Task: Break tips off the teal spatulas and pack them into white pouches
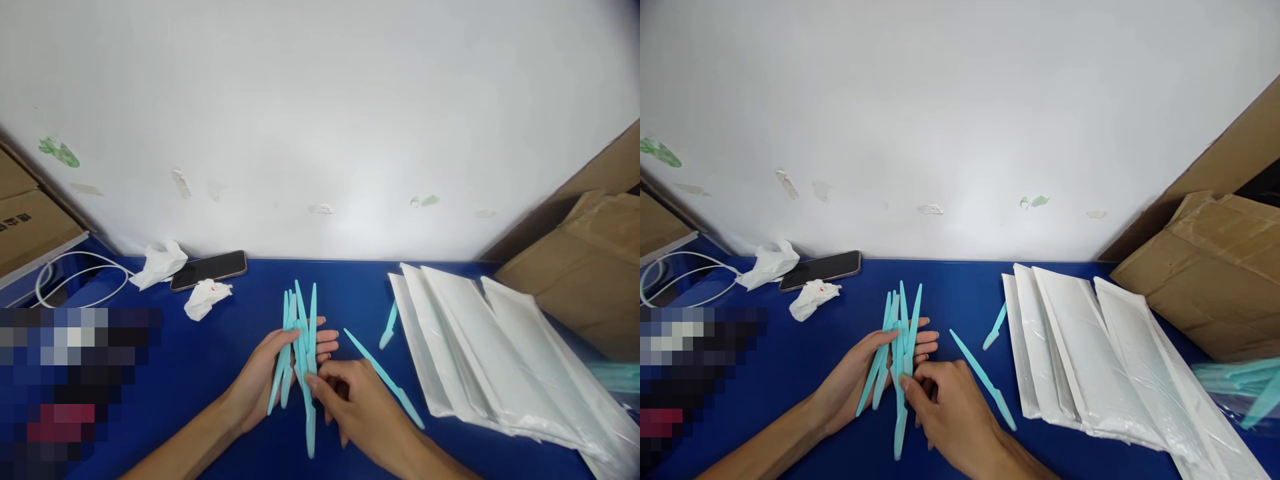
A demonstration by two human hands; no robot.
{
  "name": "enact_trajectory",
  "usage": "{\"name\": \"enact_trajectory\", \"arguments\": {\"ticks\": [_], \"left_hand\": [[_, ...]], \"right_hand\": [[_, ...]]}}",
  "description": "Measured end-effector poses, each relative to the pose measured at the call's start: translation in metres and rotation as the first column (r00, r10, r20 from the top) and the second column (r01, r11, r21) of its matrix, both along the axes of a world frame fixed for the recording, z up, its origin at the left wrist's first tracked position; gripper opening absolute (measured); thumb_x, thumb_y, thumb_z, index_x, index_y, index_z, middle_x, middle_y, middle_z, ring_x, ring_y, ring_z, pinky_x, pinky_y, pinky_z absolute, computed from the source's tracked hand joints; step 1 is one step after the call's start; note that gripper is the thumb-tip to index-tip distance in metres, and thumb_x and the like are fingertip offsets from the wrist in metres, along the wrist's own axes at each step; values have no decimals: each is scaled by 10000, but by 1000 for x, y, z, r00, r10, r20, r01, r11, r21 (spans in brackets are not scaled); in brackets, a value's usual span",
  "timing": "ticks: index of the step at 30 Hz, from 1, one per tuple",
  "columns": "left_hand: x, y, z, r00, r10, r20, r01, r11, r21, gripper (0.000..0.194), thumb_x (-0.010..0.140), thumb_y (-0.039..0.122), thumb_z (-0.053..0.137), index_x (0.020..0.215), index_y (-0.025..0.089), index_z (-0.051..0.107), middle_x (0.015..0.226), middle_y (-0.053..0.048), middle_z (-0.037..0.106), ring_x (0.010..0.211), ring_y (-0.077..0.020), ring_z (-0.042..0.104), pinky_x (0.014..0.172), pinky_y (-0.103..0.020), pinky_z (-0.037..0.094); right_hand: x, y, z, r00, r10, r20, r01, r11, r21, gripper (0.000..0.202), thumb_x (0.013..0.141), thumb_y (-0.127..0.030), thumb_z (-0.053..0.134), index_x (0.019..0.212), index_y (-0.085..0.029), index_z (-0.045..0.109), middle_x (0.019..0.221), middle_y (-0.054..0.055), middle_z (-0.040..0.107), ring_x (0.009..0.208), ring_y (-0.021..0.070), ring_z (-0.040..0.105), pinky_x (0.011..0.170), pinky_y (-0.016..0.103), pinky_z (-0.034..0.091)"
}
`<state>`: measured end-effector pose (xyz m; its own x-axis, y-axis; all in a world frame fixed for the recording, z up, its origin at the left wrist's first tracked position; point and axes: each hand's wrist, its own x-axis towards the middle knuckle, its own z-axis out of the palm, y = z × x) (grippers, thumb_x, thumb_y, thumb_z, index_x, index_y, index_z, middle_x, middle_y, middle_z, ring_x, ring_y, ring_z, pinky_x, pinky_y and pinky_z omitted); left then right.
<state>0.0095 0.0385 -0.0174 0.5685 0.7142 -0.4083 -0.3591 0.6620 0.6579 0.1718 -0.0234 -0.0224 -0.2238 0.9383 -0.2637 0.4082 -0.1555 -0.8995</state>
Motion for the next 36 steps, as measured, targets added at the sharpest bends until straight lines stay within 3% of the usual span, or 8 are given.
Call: {"name": "enact_trajectory", "arguments": {"ticks": [20, 36], "left_hand": [[1, -1, 5, 999, -10, -46, 9, 1000, -1, 449, 929, 238, 479, 1336, 76, 581, 1281, -166, 684, 1224, -341, 614, 1081, -453, 467], [2, -1, 4, 997, -11, -78, 14, 999, 35, 438, 916, 263, 509, 1297, 75, 616, 1164, -176, 730, 1125, -334, 655, 1024, -453, 481]], "right_hand": [[1, -1, 1, 1000, -4, 20, 5, 1000, -24, 461, 966, -536, 466, 673, -194, 562, 559, -41, 598, 373, 63, 521, 372, 151, 355], [2, -3, 3, 999, 10, 52, -12, 999, 36, 441, 986, -506, 441, 693, -202, 567, 576, -39, 608, 402, 68, 530, 414, 178, 333]]}}
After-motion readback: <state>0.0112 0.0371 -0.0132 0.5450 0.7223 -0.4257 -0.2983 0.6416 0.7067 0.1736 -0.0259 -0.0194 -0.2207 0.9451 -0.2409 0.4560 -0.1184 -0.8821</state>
